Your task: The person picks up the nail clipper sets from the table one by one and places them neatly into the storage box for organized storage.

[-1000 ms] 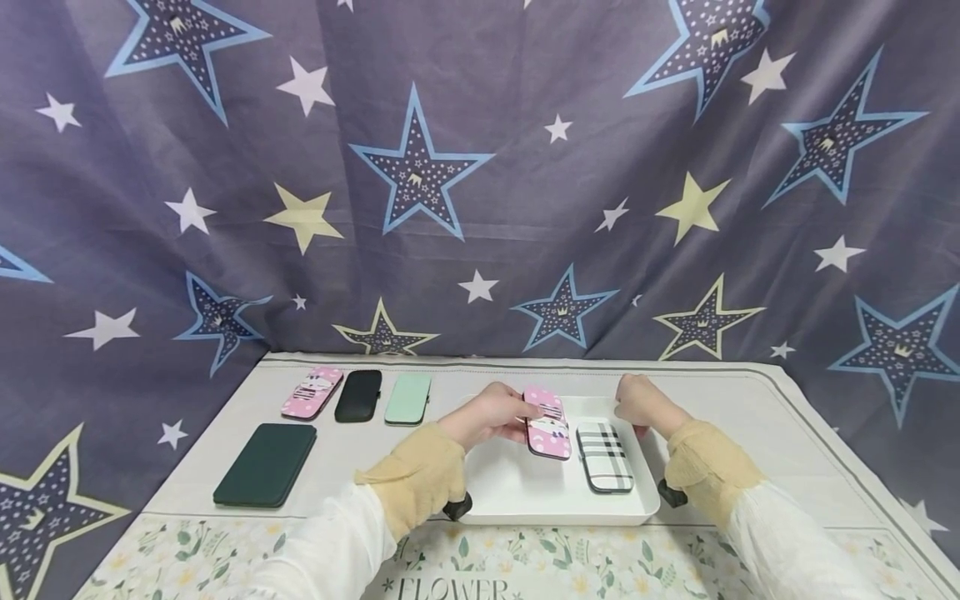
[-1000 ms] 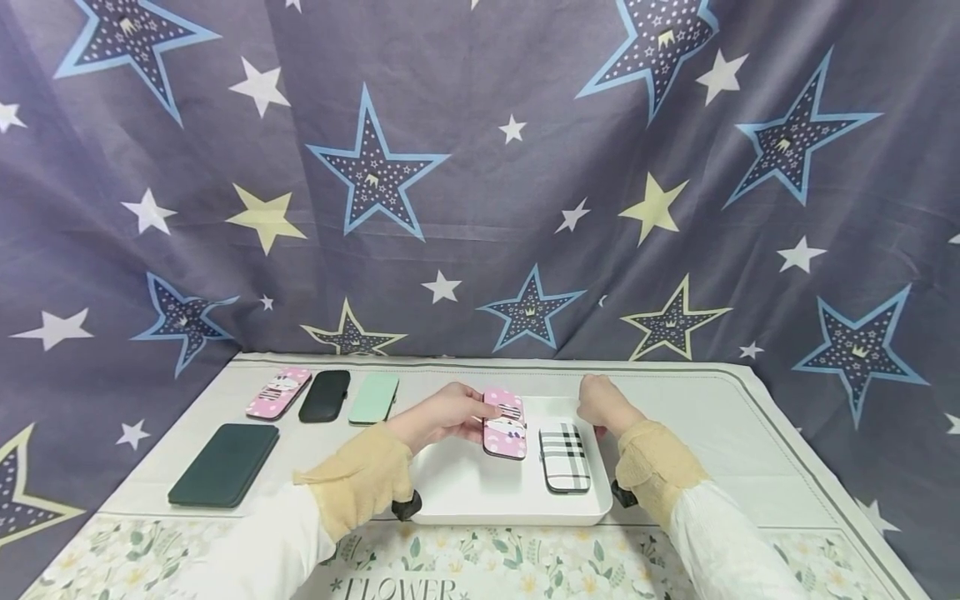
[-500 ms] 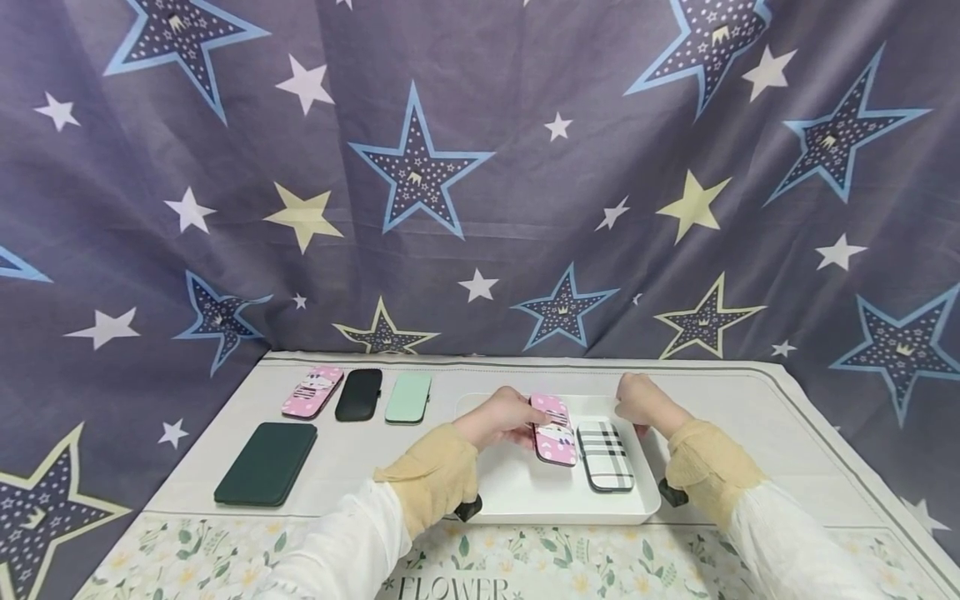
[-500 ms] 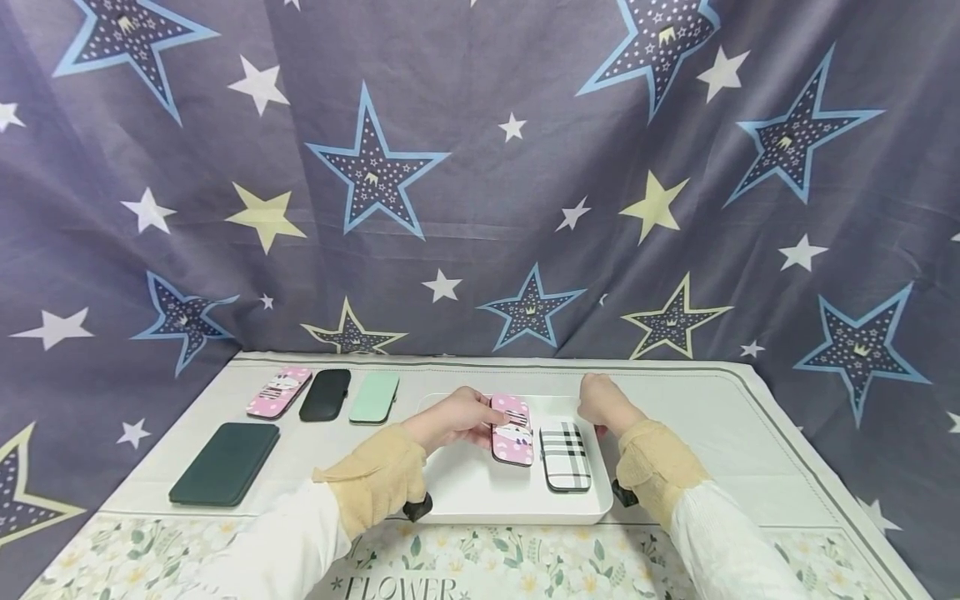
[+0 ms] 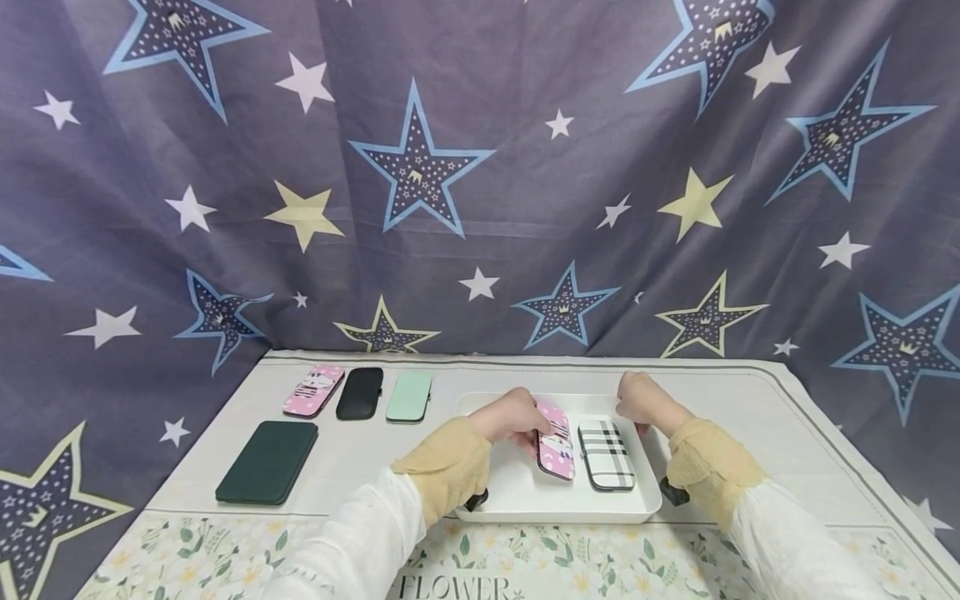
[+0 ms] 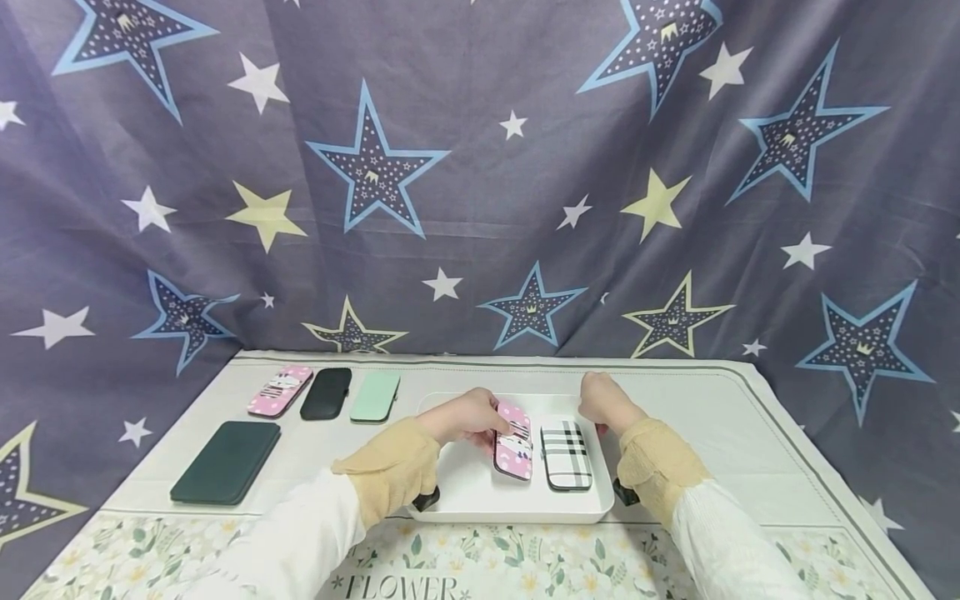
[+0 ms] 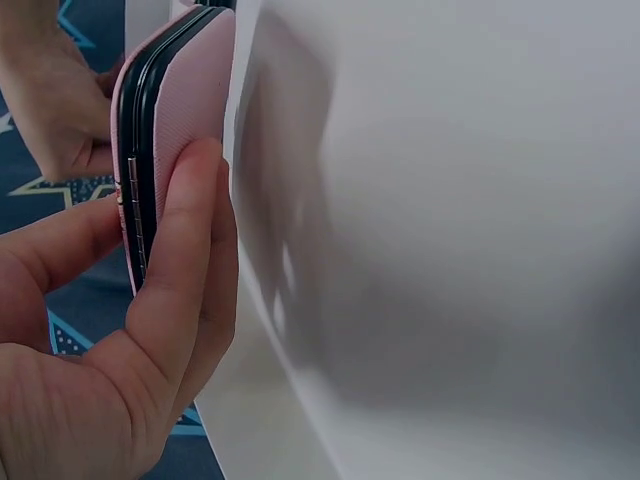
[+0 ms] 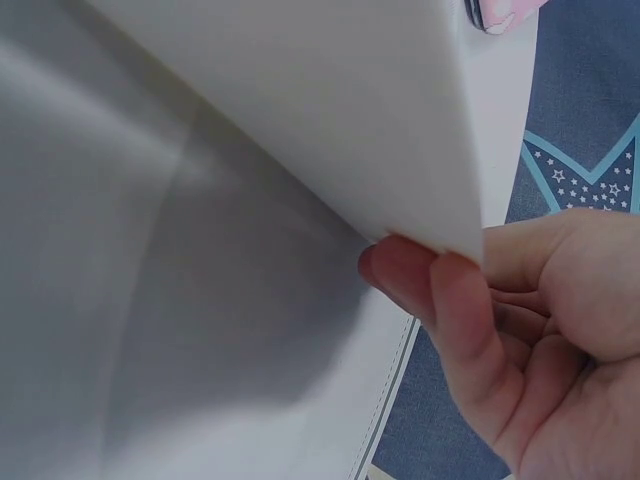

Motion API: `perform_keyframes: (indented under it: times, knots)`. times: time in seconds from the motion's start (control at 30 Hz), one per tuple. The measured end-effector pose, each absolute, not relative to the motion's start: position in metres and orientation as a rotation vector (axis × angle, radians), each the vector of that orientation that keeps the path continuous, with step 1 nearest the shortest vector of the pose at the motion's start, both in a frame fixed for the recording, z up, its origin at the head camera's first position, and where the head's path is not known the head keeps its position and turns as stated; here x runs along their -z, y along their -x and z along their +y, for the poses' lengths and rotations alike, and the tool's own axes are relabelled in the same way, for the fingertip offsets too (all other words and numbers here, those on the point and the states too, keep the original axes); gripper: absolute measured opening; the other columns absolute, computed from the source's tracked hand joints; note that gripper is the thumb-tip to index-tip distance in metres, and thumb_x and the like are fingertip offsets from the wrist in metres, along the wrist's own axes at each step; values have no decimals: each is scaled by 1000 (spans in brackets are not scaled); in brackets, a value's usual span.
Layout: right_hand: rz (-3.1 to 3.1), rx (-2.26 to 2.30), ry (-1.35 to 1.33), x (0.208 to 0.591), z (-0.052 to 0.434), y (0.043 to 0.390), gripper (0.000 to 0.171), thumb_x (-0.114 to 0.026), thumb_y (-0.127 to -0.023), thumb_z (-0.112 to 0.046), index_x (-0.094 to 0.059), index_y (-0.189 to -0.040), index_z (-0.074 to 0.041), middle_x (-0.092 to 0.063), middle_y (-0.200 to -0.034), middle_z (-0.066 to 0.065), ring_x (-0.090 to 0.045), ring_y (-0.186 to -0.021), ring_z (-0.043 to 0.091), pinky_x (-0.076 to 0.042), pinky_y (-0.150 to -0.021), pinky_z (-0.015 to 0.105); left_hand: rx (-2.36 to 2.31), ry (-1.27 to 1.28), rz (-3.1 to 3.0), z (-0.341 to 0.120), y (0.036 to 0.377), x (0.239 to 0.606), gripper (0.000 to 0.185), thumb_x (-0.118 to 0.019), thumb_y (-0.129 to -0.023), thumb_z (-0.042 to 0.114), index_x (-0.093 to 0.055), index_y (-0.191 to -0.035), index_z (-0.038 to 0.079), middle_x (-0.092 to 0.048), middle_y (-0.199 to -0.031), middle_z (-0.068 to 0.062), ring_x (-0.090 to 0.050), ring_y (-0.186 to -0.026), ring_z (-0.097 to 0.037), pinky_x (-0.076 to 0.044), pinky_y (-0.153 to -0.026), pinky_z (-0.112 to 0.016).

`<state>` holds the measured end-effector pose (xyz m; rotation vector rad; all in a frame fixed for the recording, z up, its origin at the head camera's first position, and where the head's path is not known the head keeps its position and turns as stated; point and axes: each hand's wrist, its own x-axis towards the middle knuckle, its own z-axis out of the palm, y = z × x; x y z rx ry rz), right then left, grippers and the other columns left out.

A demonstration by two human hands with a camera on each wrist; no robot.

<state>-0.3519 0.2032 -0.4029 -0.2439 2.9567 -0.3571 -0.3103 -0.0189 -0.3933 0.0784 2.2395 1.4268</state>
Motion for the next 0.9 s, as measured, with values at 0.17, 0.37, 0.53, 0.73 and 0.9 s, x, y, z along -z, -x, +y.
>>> perform_keyframes:
  times: [0.17, 0.37, 0.53, 0.73, 0.9]
  knots:
    - [2964, 351, 259, 402, 203, 351, 15, -51, -82, 4, -65, -80, 10, -56, -48, 7, -55, -34, 11, -47, -38, 20, -1399, -100, 2249, -17, 308, 396, 9, -64, -81, -4, -55, -81, -5, -65, -67, -17, -56, -47, -17, -58, -57, -33]
    - [2963, 332, 260, 402, 203, 351, 15, -51, -82, 4, -65, -77, 9, -55, -46, 7, -54, -34, 10, -46, -37, 19, -1430, -113, 2224, -16, 309, 402, 8, -64, -81, -4, -56, -83, -6, -66, -70, -18, -57, -49, -17, -58, -58, -33]
    - [2950, 322, 238, 402, 202, 352, 16, -52, -83, 4, -65, -86, 12, -56, -48, 7, -56, -35, 11, -48, -38, 20, -1426, -102, 2216, -13, 310, 403, 8, -64, -81, -4, -57, -83, -7, -65, -70, -18, -57, -49, -17, -58, -56, -31]
    - [2949, 312, 229, 402, 203, 353, 17, -53, -84, 3, -65, -89, 13, -56, -46, 6, -56, -35, 11, -48, -39, 20, -1351, -64, 2266, -9, 311, 401, 11, -65, -80, -5, -55, -81, -8, -64, -67, -18, -60, -50, -22, -59, -61, -36]
    - [2954, 329, 230, 403, 204, 354, 16, -53, -84, 3, -65, -89, 14, -56, -46, 6, -55, -35, 11, -48, -38, 20, -1240, -38, 2335, -9, 310, 396, 12, -67, -79, -4, -55, -78, -6, -64, -67, -19, -68, -66, -37, -59, -66, -39]
